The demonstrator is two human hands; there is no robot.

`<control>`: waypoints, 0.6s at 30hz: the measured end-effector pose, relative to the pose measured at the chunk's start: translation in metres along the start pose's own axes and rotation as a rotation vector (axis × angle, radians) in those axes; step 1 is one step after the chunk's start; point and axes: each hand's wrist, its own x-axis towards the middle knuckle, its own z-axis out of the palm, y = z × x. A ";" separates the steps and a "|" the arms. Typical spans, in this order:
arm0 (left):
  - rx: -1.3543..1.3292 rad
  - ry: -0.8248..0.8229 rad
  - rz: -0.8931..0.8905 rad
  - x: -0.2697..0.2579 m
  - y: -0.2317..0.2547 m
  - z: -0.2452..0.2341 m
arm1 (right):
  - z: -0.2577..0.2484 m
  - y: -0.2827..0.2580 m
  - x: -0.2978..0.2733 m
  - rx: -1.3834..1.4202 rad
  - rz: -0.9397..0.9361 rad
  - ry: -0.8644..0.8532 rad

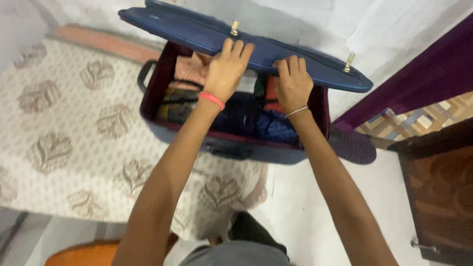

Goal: The person organizes several shirts inside a suitcase, fastens internal straps, and then closes and zips the suitcase shut.

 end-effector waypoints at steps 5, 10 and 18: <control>-0.026 -0.029 0.052 -0.055 0.015 -0.010 | -0.023 -0.029 -0.042 0.115 -0.071 -0.169; -0.132 -0.206 0.009 -0.106 0.024 0.001 | -0.018 -0.044 -0.077 0.144 -0.153 -0.245; -0.131 -0.231 0.024 -0.165 0.039 0.020 | -0.015 -0.055 -0.119 0.248 -0.263 -0.423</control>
